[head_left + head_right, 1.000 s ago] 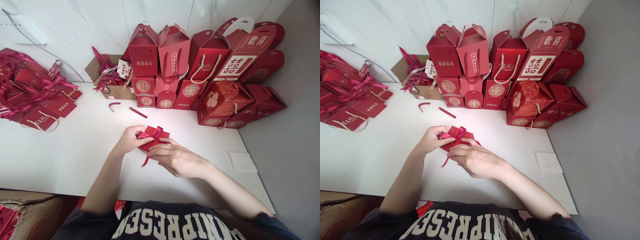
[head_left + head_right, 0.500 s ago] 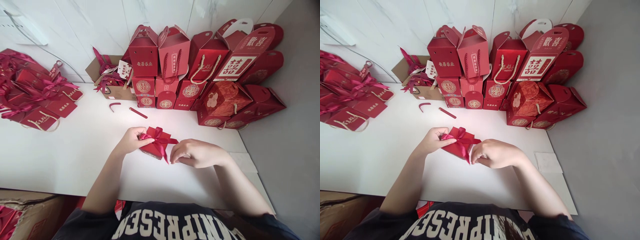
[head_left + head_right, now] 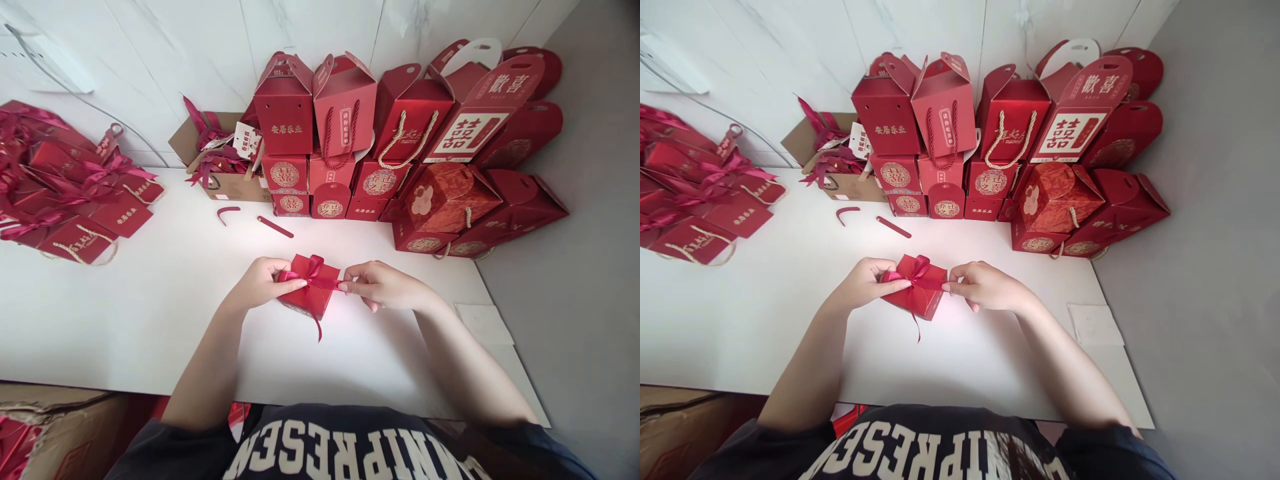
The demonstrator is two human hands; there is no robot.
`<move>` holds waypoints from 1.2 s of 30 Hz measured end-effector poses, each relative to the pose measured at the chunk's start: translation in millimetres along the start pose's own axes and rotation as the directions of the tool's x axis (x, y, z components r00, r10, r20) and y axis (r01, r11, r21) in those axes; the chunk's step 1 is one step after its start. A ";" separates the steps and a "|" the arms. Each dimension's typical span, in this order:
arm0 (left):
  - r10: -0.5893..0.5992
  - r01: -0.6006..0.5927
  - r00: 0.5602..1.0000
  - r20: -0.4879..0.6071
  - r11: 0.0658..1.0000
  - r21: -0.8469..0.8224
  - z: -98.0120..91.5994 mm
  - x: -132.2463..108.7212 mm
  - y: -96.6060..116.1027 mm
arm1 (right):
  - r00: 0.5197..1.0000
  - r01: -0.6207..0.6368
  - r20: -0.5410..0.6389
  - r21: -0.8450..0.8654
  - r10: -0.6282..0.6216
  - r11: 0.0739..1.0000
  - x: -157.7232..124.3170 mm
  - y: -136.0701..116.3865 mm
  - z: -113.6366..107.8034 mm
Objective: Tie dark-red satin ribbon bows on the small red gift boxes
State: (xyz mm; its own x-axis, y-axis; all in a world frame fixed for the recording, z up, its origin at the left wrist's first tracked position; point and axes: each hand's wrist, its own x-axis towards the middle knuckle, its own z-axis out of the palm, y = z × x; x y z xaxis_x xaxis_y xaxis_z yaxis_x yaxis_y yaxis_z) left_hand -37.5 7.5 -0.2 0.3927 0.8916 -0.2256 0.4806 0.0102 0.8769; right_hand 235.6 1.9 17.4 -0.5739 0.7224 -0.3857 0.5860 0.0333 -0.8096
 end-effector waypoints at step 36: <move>0.052 -0.056 0.952 0.302 0.998 0.005 -1.6 -3.9 4.8 | 0.882 0.469 -0.156 0.202 -0.445 0.860 27.7 11.4 20.9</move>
State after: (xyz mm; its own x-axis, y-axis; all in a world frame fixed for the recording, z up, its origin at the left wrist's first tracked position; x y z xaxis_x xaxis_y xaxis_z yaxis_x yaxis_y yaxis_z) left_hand -37.9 4.8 5.6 0.6356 0.7124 -0.2975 0.4616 -0.0418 0.8861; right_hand 214.5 7.9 -11.8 -0.6779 0.7298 0.0888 0.1193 0.2284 -0.9662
